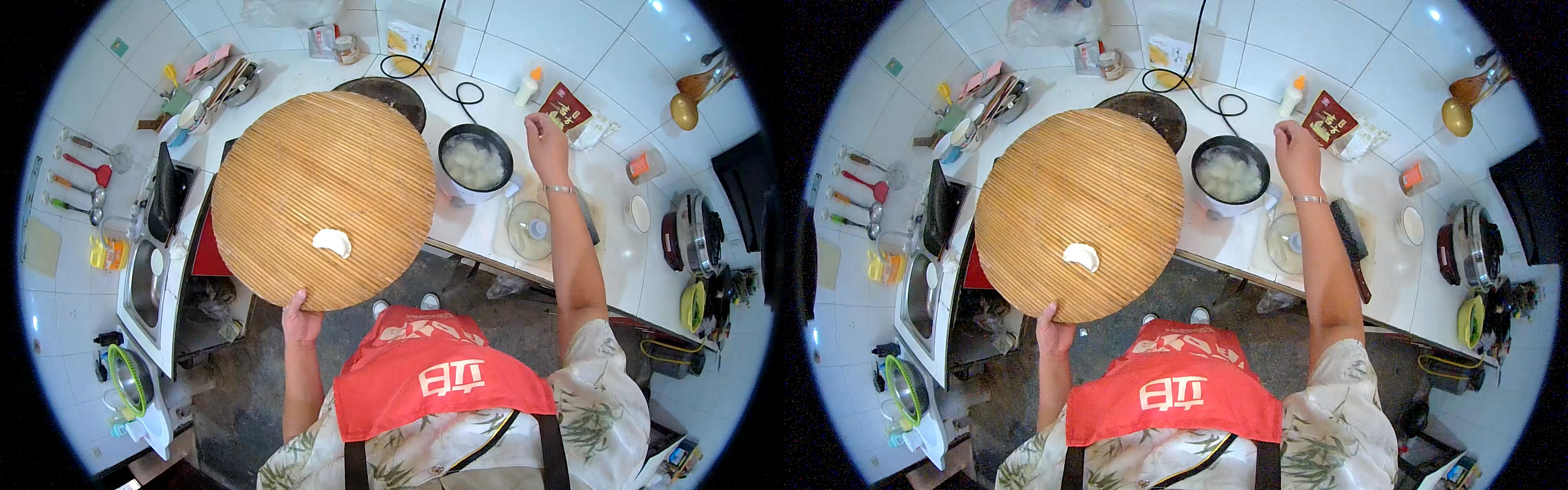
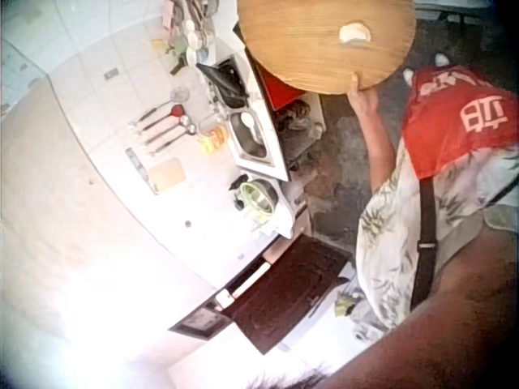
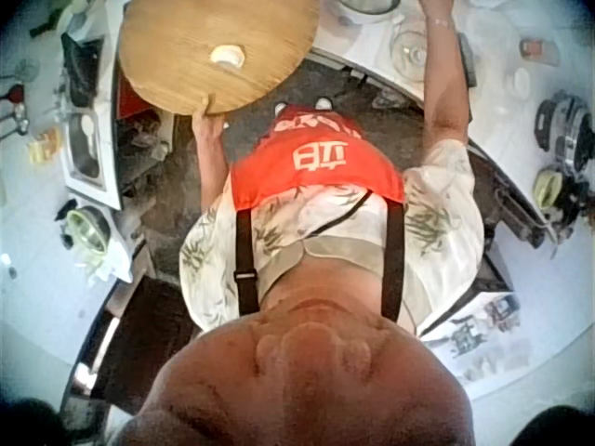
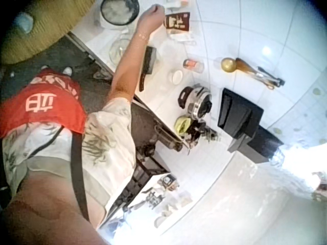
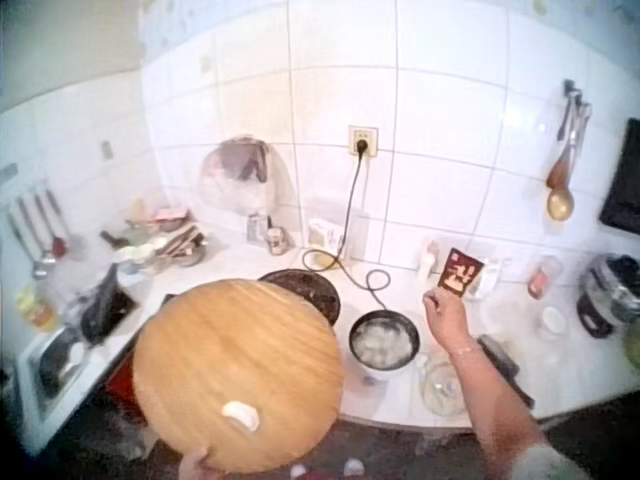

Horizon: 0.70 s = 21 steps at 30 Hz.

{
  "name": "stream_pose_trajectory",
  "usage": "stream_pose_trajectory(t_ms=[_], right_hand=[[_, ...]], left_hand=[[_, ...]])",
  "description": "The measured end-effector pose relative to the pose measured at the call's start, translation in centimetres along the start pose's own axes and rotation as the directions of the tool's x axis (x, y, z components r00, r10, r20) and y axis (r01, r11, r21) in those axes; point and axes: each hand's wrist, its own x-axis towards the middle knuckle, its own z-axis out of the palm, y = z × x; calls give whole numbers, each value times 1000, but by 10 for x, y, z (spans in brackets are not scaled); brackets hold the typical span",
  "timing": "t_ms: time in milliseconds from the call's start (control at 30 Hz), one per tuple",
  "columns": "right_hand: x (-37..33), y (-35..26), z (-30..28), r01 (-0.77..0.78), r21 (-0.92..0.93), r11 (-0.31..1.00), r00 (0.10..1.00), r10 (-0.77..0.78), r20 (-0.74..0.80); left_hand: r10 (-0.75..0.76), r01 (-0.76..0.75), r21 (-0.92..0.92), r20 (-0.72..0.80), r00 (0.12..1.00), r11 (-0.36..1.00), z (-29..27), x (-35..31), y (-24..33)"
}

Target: The person picks up raw dumplings from a wooden tray and drops them into a pot of boiling water, then uses a ladle and a spatula to stir and organize items on the counter.

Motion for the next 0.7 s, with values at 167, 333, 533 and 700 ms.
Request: stream_pose_trajectory(t_ms=[167,333,533,700], right_hand=[[-83,-94,29,38,309,950,941,-138,308],[-137,-177,85,337,324,884,742,-462,486],[-161,-193,106,429,292,855,776,-514,365],[-136,-149,91,84,321,943,932,-189,309]], left_hand=[[-70,71,-45,31,997,996,20,2,-5],[-33,35,-18,71,997,999,23,10,-9],[-56,57,-21,51,997,998,26,4,-13],[-5,5,17,37,999,1000,21,13,-8]])
